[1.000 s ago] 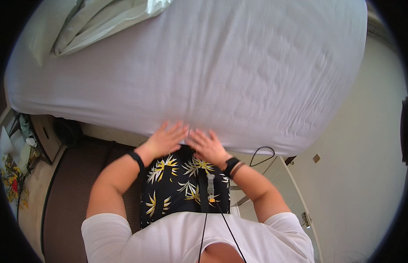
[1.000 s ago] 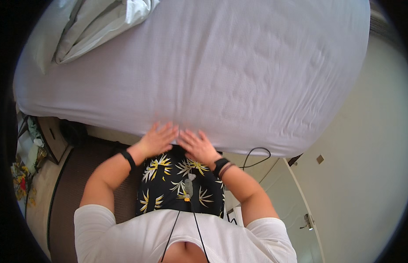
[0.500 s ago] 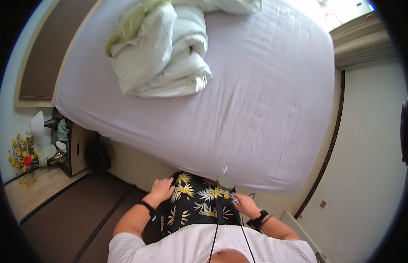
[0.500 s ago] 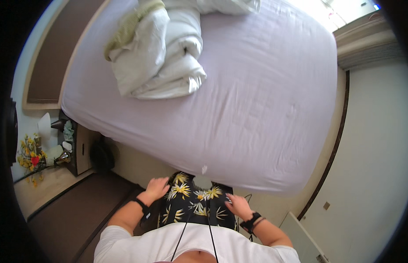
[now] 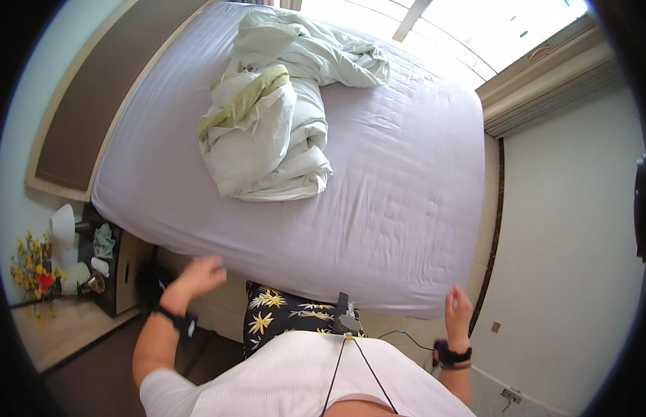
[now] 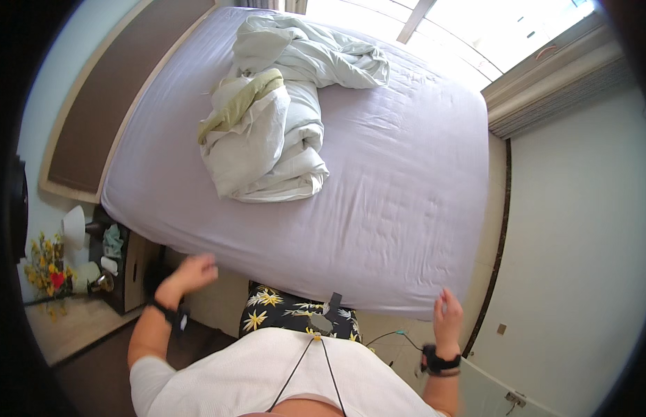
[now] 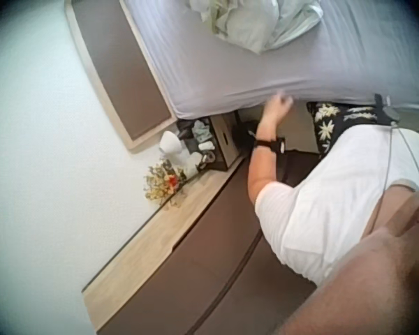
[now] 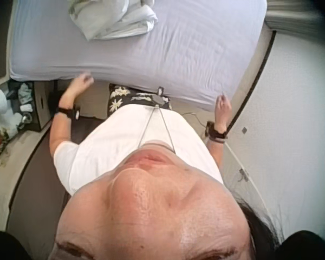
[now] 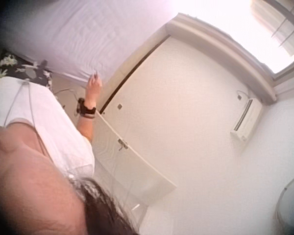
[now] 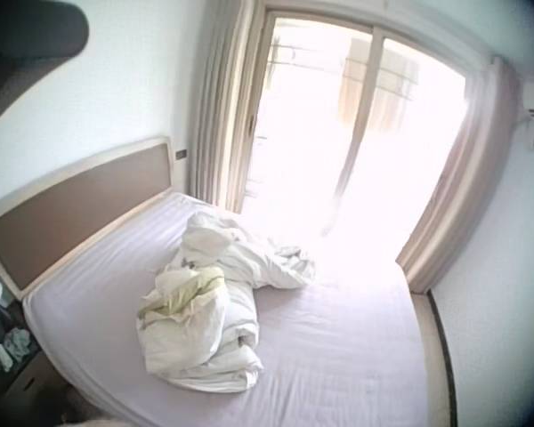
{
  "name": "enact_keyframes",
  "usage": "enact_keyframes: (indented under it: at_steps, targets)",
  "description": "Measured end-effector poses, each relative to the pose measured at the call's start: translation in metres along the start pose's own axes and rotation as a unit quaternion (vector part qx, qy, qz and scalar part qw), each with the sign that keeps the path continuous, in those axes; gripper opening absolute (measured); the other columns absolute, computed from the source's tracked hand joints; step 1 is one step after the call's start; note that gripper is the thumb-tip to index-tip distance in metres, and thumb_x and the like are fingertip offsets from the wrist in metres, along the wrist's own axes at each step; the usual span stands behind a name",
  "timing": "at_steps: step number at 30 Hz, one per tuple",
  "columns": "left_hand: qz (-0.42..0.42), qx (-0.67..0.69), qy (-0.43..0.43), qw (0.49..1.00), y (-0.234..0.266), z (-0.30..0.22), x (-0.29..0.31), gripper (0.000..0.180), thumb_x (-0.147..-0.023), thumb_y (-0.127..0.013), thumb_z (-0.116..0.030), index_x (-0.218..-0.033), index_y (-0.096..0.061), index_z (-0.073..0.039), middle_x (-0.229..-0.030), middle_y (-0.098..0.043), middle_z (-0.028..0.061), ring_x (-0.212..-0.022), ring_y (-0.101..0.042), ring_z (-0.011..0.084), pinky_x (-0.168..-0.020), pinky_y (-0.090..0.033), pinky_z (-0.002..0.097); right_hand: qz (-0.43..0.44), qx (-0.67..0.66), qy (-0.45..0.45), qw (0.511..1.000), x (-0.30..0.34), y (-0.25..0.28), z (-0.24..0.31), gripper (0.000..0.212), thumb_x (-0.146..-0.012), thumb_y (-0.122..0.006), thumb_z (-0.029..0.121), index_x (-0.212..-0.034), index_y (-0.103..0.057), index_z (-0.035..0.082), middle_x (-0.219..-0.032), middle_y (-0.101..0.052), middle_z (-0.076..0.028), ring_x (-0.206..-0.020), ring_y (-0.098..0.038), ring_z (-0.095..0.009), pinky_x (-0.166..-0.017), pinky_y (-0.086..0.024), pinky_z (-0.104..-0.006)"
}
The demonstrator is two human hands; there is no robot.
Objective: The person tidies a bed by removing pillows and placing them in a cabinet, then pulls and smooths the bedsheet and a duvet across the mattress.
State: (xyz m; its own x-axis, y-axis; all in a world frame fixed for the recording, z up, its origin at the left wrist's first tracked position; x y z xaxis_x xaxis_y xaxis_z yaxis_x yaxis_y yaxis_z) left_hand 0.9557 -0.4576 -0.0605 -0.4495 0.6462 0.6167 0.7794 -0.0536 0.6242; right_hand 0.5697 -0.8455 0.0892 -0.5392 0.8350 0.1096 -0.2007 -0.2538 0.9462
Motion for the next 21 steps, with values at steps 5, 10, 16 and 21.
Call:
enact_keyframes:
  at_steps: [5, 10, 16, 21]
  targets:
    - [-0.370, 0.138, -0.142, 0.908, 0.203, -0.014, -0.163, 0.059, -0.069, -0.060, -0.033, -0.118, -0.041, -0.006, -0.113, -0.047, 0.0148, -0.105, -0.044, 0.0271, -0.086, -0.037, 0.0364, -0.034, -0.142, 0.257, 0.955, -0.009, 0.010, 0.259, 0.022, -0.074, -0.052, 0.006, -0.095, -0.054, 0.000, -0.086, -0.060, -0.012, -0.083, -0.057, -0.024, -0.084, -0.037, -0.0373]
    - [-0.405, -0.081, 0.056, 0.909, 0.268, -0.038, -0.255, 0.084, -0.062, -0.065, -0.040, -0.128, -0.023, -0.009, -0.128, -0.032, 0.0119, -0.119, -0.029, 0.0250, -0.095, -0.022, 0.0459, -0.084, -0.119, 0.160, 0.976, 0.016, 0.014, 0.274, 0.021, -0.079, -0.052, 0.013, -0.095, -0.054, -0.001, -0.086, -0.060, -0.012, -0.081, -0.057, -0.022, -0.082, -0.039, -0.0357]
    - [-0.110, 0.171, -0.195, 0.960, 0.147, -0.037, -0.310, 0.026, -0.074, -0.047, -0.019, -0.095, -0.056, -0.006, -0.090, -0.058, 0.0170, -0.083, -0.056, 0.0315, -0.071, -0.044, 0.0376, -0.050, -0.159, -0.024, 0.986, 0.045, -0.034, 0.238, 0.023, -0.079, -0.052, 0.009, -0.099, -0.053, -0.002, -0.085, -0.060, -0.013, -0.078, -0.057, -0.021, -0.070, -0.043, -0.0282]
    - [0.199, -0.014, -0.383, 0.902, 0.010, -0.117, -0.082, 0.021, -0.065, -0.048, -0.014, -0.080, -0.061, -0.008, -0.075, -0.059, 0.0139, -0.070, -0.057, 0.0297, -0.065, -0.046, 0.0367, 0.040, -0.239, -0.080, 0.967, 0.012, -0.113, 0.220, 0.031, -0.083, -0.048, 0.018, -0.109, -0.048, 0.000, -0.094, -0.058, -0.015, -0.081, -0.057, -0.017, -0.070, -0.044, -0.0270]
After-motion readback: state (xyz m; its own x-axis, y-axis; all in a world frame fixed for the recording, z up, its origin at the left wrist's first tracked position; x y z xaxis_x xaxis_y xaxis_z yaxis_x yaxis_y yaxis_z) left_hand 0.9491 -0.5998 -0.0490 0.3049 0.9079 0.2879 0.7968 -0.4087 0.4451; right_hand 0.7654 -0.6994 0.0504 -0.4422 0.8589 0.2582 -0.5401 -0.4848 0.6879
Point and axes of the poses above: each hand's wrist, its own x-axis away from the middle knuckle, its own y-axis out of the back of the hand, z = x × y, the point moved 10 cm from there along -x, towards the middle knuckle
